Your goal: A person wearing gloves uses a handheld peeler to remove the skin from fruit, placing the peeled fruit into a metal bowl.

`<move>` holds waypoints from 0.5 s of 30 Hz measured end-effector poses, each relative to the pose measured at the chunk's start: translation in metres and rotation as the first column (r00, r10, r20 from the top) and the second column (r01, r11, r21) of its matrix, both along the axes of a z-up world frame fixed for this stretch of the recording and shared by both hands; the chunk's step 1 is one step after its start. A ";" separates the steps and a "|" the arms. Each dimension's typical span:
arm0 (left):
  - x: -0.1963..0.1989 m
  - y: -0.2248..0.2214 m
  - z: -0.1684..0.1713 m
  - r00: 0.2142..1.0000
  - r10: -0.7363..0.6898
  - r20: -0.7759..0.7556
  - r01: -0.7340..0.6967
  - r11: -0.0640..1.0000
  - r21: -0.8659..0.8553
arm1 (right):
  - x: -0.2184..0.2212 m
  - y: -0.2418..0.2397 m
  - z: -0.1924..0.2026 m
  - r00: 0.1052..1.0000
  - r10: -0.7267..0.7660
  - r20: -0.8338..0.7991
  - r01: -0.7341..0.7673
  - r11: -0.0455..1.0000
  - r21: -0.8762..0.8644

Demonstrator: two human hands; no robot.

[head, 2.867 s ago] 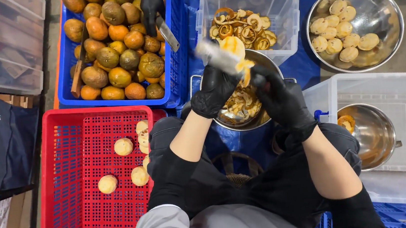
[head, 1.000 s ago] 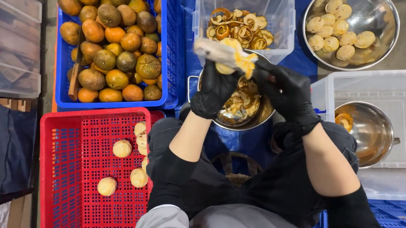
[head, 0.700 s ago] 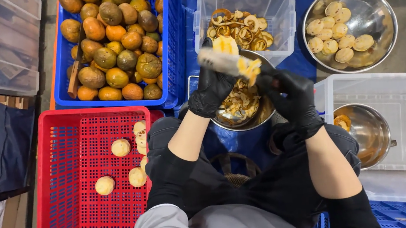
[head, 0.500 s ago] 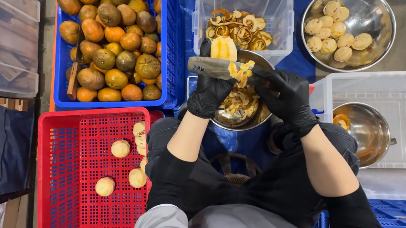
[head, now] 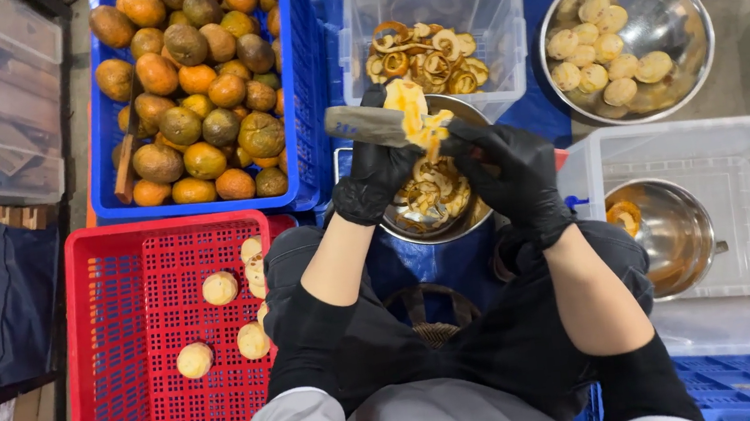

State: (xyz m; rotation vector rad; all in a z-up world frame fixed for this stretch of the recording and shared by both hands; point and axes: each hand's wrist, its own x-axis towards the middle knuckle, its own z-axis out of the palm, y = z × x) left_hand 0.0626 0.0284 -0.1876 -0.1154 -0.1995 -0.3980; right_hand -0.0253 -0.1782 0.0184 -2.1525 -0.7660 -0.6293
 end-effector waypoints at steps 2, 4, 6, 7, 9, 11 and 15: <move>-0.006 0.012 0.001 0.999 -0.038 -0.013 0.038 0.999 0.030 | -0.005 0.005 0.013 0.999 0.007 -0.033 -0.005 0.999 0.048; -0.006 0.013 0.006 0.998 -0.069 -0.016 0.070 0.996 0.063 | -0.007 0.008 0.024 0.998 0.022 -0.054 -0.016 0.995 0.101; -0.007 0.007 0.011 0.995 -0.075 -0.062 0.080 0.993 0.091 | -0.007 0.009 0.035 0.998 0.033 -0.052 -0.029 0.997 0.078; -0.009 0.008 0.014 0.995 -0.072 -0.061 0.078 0.992 0.094 | -0.007 0.008 0.033 0.998 0.035 -0.051 -0.031 0.996 0.082; -0.014 0.010 0.019 0.989 -0.056 -0.134 0.074 0.987 0.140 | -0.007 0.008 0.031 0.993 0.062 -0.099 -0.051 0.993 0.109; -0.017 0.010 0.027 0.985 -0.041 -0.167 0.069 0.984 0.162 | -0.006 0.007 0.020 0.992 0.046 -0.118 -0.032 0.992 0.123; -0.024 0.011 0.047 0.962 0.000 -0.272 0.064 0.972 0.225 | -0.003 0.000 0.010 0.989 0.019 -0.145 0.003 0.989 0.145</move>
